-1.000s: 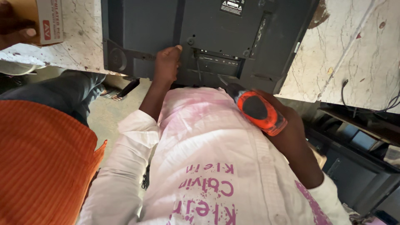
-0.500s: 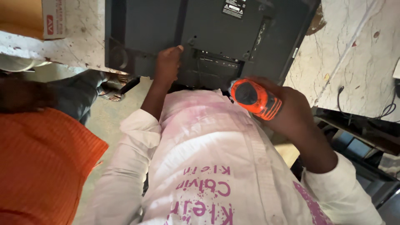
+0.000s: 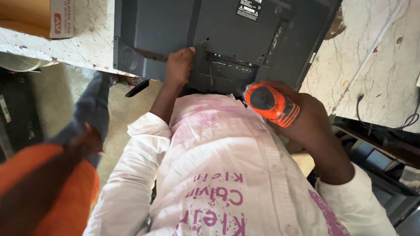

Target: The person holds a cordless drill with a long driver bit and unscrews screws from the back panel of a television lying face-down on a workbench. They reposition the drill repeatedly at different screw locations along the panel, steadying the TV with the other hand, and continue working around the rear cover.

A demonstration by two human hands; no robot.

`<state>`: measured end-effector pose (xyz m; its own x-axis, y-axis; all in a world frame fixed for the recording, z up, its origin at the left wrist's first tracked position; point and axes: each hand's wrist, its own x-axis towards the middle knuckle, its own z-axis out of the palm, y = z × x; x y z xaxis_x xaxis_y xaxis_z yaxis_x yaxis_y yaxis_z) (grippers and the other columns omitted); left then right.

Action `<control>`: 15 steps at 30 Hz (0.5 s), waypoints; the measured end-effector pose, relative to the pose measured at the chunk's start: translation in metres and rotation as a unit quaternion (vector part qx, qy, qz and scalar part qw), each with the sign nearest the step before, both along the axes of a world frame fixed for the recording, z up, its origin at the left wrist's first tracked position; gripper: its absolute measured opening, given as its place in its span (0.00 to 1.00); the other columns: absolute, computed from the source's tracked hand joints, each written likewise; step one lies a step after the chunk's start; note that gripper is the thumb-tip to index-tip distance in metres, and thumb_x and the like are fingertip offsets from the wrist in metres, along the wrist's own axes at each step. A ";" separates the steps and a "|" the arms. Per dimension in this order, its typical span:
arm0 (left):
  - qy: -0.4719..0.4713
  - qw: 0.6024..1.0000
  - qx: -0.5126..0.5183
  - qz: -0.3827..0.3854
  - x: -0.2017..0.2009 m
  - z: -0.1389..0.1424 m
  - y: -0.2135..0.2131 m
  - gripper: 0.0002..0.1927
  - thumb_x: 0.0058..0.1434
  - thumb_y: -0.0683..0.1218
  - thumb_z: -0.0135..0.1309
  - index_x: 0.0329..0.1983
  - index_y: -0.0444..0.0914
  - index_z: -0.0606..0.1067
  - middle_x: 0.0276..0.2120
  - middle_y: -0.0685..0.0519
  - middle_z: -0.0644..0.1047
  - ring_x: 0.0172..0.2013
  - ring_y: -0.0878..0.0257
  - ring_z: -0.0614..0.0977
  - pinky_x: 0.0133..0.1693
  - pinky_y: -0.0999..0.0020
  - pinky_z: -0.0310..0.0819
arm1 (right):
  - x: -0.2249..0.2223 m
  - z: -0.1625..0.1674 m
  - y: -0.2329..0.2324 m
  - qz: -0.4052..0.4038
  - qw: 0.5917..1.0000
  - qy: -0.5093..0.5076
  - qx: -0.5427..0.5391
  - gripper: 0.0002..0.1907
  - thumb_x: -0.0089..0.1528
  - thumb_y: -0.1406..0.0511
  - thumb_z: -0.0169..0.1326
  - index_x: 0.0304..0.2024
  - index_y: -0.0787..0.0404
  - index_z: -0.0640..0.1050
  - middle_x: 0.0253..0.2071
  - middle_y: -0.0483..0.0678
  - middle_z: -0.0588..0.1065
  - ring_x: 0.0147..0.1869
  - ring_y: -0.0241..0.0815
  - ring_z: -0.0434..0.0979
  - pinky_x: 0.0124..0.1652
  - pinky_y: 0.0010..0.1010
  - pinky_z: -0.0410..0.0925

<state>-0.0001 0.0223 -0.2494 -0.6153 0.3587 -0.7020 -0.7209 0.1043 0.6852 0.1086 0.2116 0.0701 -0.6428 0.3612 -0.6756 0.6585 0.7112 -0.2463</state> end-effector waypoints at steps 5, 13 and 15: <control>-0.007 0.999 -0.036 -0.019 -0.002 -0.005 0.000 0.20 0.66 0.54 0.52 0.20 0.42 0.69 0.15 0.60 0.66 0.12 0.71 0.64 0.13 0.70 0.55 | 0.014 -0.009 0.005 -0.007 1.000 0.030 -0.004 0.30 0.54 0.58 0.65 0.60 0.42 0.75 0.45 0.47 0.82 0.46 0.52 0.82 0.43 0.37 0.73; 0.005 0.989 0.143 -0.033 0.000 0.008 -0.018 0.14 0.67 0.47 0.44 0.30 0.37 0.74 0.20 0.54 0.73 0.15 0.67 0.71 0.17 0.71 0.67 | 0.064 -0.033 0.038 -0.190 0.930 0.202 -0.242 0.27 0.54 0.71 0.62 0.57 0.65 0.76 0.47 0.48 0.80 0.49 0.38 0.79 0.48 0.30 0.73; -0.009 0.990 0.143 -0.005 0.003 0.009 -0.022 0.13 0.66 0.48 0.44 0.32 0.37 0.75 0.21 0.53 0.74 0.16 0.66 0.72 0.19 0.70 0.68 | 0.084 -0.044 0.052 -0.250 0.912 0.186 -0.267 0.23 0.53 0.74 0.60 0.53 0.68 0.77 0.44 0.48 0.81 0.46 0.37 0.80 0.46 0.30 0.73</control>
